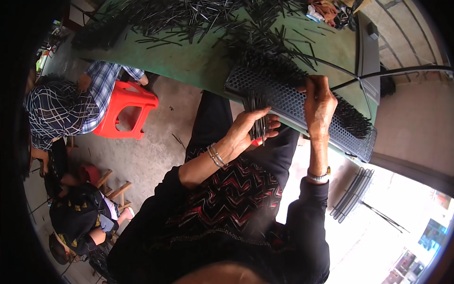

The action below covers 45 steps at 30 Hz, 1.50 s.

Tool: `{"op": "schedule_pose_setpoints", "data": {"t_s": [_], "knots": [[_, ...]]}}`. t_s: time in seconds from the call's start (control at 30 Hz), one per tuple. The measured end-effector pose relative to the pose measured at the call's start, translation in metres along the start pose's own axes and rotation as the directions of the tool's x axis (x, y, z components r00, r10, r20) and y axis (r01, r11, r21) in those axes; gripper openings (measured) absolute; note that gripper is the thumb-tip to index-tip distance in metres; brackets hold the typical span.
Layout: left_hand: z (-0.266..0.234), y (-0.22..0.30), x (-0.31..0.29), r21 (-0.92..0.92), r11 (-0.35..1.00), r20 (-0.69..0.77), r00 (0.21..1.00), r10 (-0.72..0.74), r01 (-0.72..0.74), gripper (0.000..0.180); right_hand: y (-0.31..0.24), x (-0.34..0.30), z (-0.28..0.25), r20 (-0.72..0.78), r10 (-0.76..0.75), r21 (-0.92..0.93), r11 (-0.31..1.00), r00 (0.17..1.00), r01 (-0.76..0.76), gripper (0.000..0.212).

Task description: Manually inserting bundles of thin black plastic strips into a perforated base to assemble a product.

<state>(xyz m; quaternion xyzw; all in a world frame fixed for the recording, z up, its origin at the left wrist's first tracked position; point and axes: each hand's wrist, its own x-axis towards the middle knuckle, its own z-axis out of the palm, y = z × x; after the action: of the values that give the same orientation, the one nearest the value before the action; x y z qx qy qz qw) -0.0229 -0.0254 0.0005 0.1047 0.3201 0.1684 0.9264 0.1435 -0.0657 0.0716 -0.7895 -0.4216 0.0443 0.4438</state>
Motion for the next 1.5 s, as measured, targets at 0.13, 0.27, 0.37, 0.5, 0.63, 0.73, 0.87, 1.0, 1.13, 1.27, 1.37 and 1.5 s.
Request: {"op": "schedule_pose_setpoints", "data": {"t_s": [0.13, 0.27, 0.37, 0.5, 0.63, 0.73, 0.87, 1.0, 1.13, 1.27, 1.37, 1.5], "knots": [[0.008, 0.001, -0.008, 0.033, 0.999, -0.057, 0.998, 0.004, -0.002, 0.020, 0.003, 0.006, -0.002, 0.107, -0.027, 0.052, 0.998, 0.994, 0.021, 0.009], [0.005, 0.002, -0.014, 0.145, 0.989, -0.043, 0.999, -0.024, 0.030, 0.025, -0.004, 0.002, -0.001, 0.105, -0.155, -0.008, 0.988, 0.982, 0.157, 0.005], [0.004, -0.002, -0.018, 0.127, 0.992, -0.015, 1.000, -0.011, 0.013, 0.030, -0.011, -0.003, -0.009, 0.169, -0.092, -0.032, 0.995, 0.981, 0.099, 0.008], [0.004, 0.001, -0.018, 0.132, 0.991, 0.035, 0.999, -0.012, 0.008, 0.031, -0.007, -0.003, -0.012, 0.133, -0.104, -0.018, 0.994, 0.986, 0.107, 0.008], [0.005, -0.001, -0.017, 0.128, 0.992, 0.029, 1.000, 0.005, -0.009, 0.032, -0.002, -0.001, -0.011, 0.137, -0.121, -0.012, 0.992, 0.983, 0.124, 0.008], [0.005, -0.003, -0.020, 0.158, 0.987, 0.034, 0.999, -0.008, 0.002, 0.032, 0.000, -0.003, -0.011, 0.156, -0.114, -0.063, 0.990, 0.981, 0.125, 0.009], [0.005, -0.002, -0.018, 0.176, 0.984, 0.019, 1.000, -0.015, 0.011, 0.031, 0.004, -0.002, -0.003, 0.150, -0.332, -0.369, 0.855, 0.931, 0.364, 0.011], [0.013, 0.000, -0.021, 0.190, 0.982, -0.003, 1.000, 0.027, -0.026, 0.027, 0.006, -0.006, 0.006, 0.151, -0.429, -0.444, 0.775, 0.891, 0.449, 0.021], [0.016, 0.005, -0.026, 0.224, 0.975, -0.018, 1.000, 0.012, -0.008, 0.025, 0.003, -0.015, 0.004, 0.033, -0.325, -0.302, 0.898, 0.945, 0.319, 0.022], [0.015, 0.006, -0.026, 0.252, 0.968, 0.006, 1.000, 0.018, -0.019, 0.025, -0.014, -0.029, -0.006, 0.496, 0.140, 0.145, 0.960, 0.857, -0.241, 0.023], [0.017, 0.004, -0.027, 0.317, 0.948, 0.050, 0.999, -0.005, -0.011, 0.026, 0.003, -0.034, -0.005, 0.502, 0.147, 0.280, 0.905, 0.852, -0.321, 0.024], [0.019, 0.004, -0.027, 0.343, 0.939, 0.025, 1.000, -0.009, 0.000, 0.027, 0.004, -0.036, -0.006, 0.493, 0.230, 0.362, 0.823, 0.839, -0.438, 0.022]]}}
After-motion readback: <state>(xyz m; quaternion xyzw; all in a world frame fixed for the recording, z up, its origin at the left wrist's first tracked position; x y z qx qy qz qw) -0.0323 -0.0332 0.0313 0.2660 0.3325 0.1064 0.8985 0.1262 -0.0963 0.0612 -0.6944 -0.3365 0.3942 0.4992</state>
